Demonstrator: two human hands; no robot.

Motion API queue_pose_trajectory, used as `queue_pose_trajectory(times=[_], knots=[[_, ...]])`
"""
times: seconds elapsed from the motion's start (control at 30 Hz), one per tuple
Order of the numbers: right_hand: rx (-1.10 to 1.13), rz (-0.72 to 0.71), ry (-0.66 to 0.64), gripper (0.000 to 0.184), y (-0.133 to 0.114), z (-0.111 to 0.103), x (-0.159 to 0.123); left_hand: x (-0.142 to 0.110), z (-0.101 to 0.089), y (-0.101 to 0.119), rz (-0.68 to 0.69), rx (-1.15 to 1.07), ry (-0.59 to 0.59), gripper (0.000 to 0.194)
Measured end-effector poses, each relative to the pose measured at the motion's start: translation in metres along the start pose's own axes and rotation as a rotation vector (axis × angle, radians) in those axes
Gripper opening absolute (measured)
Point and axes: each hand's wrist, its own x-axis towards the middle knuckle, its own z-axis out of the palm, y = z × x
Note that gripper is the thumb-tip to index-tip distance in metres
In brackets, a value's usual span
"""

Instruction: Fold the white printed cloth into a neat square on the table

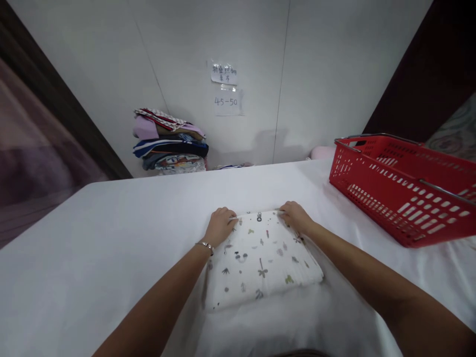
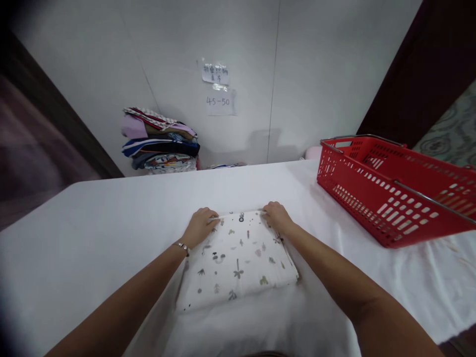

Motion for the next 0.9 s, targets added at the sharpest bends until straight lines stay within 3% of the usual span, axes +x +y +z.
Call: queue_pose_trajectory(times=[0.1,0.2,0.33,0.5,0.67,0.8,0.9], knots=[[0.099,0.006,0.037,0.011,0.001,-0.004,0.005,0.003,-0.002,0.0,0.012,-0.052,0.001,0.015],[0.236,0.108,0.076,0.009,0.005,-0.001,0.01,0.007,-0.001,0.0,-0.058,-0.117,-0.014,0.015],[0.319,0.213,-0.05,0.01,0.008,0.008,0.014,0.01,0.003,-0.001,-0.152,-0.118,-0.099,0.015],[0.192,0.081,0.007,0.01,0.009,0.008,0.012,0.006,0.002,0.002,-0.034,-0.045,-0.019,0.015],[0.1,-0.088,0.028,0.011,0.008,0.003,0.01,0.004,-0.002,0.004,-0.007,-0.051,-0.035,0.017],[0.197,-0.033,0.024,0.01,0.006,-0.002,0.009,0.006,-0.008,0.005,-0.041,-0.095,-0.11,0.022],[0.389,0.034,-0.002,0.007,0.004,-0.012,0.009,0.009,-0.018,0.007,-0.038,-0.093,-0.191,0.029]])
